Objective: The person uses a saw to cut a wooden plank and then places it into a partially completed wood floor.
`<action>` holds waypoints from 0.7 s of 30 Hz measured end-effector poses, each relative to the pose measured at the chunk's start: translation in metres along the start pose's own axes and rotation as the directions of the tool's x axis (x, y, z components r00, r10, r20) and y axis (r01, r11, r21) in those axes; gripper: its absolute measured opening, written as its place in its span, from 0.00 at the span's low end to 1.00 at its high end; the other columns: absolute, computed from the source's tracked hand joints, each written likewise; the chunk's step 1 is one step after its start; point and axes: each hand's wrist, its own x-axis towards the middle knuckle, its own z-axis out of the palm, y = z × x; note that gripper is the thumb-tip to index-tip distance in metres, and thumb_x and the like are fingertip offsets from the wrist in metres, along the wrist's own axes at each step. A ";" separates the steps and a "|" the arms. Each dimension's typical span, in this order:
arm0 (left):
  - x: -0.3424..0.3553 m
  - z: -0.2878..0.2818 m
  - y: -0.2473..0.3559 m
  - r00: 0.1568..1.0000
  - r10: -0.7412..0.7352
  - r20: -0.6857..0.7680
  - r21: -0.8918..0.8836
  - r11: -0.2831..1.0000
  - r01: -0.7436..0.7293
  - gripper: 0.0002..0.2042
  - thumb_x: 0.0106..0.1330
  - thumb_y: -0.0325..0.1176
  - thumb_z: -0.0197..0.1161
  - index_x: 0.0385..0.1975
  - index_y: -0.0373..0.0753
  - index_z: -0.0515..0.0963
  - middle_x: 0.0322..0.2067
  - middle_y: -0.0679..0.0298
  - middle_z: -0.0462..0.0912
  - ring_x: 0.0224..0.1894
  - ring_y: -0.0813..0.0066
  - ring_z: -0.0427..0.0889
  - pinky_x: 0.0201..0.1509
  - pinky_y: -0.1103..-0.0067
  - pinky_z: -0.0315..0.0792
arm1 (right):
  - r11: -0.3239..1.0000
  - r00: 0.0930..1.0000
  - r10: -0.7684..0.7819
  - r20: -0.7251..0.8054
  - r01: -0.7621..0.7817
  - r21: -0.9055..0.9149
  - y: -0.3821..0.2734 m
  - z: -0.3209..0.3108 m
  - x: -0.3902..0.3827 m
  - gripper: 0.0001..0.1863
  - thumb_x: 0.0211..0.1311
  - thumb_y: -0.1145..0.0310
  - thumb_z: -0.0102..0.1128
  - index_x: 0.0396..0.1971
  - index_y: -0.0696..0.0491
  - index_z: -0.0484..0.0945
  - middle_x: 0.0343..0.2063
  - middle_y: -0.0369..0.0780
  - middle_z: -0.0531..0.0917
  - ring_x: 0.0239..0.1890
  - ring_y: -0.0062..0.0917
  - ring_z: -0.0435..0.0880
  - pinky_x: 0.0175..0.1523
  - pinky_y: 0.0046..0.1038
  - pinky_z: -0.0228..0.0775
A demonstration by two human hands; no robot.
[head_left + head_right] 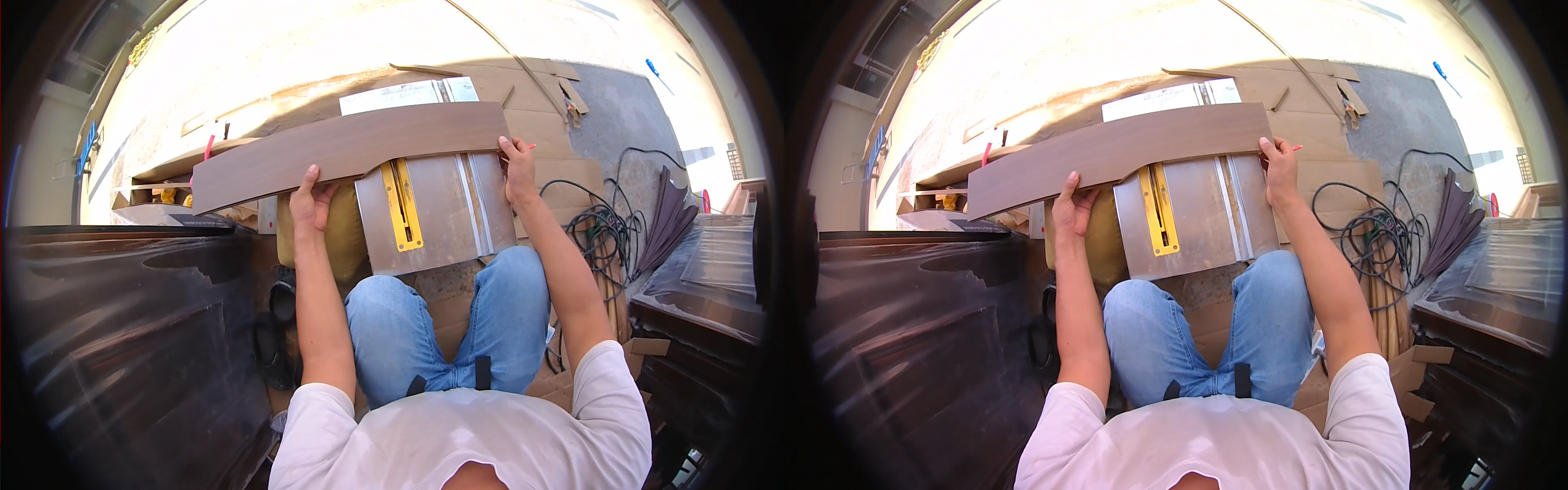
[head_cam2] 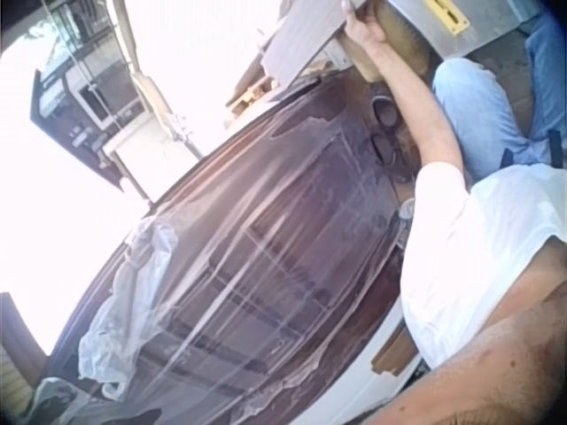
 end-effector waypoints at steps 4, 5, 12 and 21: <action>-0.002 0.007 -0.004 1.000 0.001 -0.011 -0.012 1.000 -0.001 0.19 0.65 0.27 0.72 0.55 0.37 0.78 0.50 0.62 0.83 0.53 0.63 0.83 0.56 0.61 0.83 | 1.000 0.998 -0.020 -0.057 0.020 0.004 -0.001 0.000 0.000 0.11 0.71 0.65 0.62 0.46 0.55 0.78 0.34 0.33 0.82 0.32 0.16 0.76 0.42 0.22 0.71; -0.001 0.007 -0.005 1.000 0.000 -0.011 -0.009 1.000 -0.001 0.19 0.64 0.28 0.72 0.54 0.38 0.78 0.50 0.63 0.83 0.53 0.64 0.83 0.56 0.62 0.82 | 1.000 0.998 -0.017 -0.059 0.017 0.005 -0.002 0.000 0.000 0.11 0.71 0.65 0.62 0.46 0.55 0.78 0.34 0.33 0.82 0.32 0.16 0.76 0.42 0.22 0.71; 0.005 0.018 -0.016 1.000 -0.013 -0.026 -0.002 1.000 0.013 0.20 0.63 0.28 0.74 0.54 0.38 0.78 0.50 0.64 0.83 0.53 0.66 0.82 0.56 0.65 0.79 | 0.999 0.984 -0.009 -0.180 0.018 0.048 -0.004 0.001 0.004 0.08 0.72 0.66 0.60 0.43 0.53 0.78 0.32 0.32 0.78 0.34 0.17 0.74 0.38 0.25 0.73; 0.008 0.040 -0.029 1.000 0.004 -0.003 -0.025 1.000 -0.004 0.21 0.63 0.27 0.74 0.55 0.37 0.77 0.50 0.64 0.83 0.52 0.68 0.81 0.58 0.70 0.78 | 0.992 0.971 -0.097 -0.217 0.112 0.055 -0.001 -0.014 0.024 0.07 0.74 0.68 0.56 0.41 0.57 0.76 0.34 0.34 0.73 0.37 0.19 0.72 0.44 0.34 0.87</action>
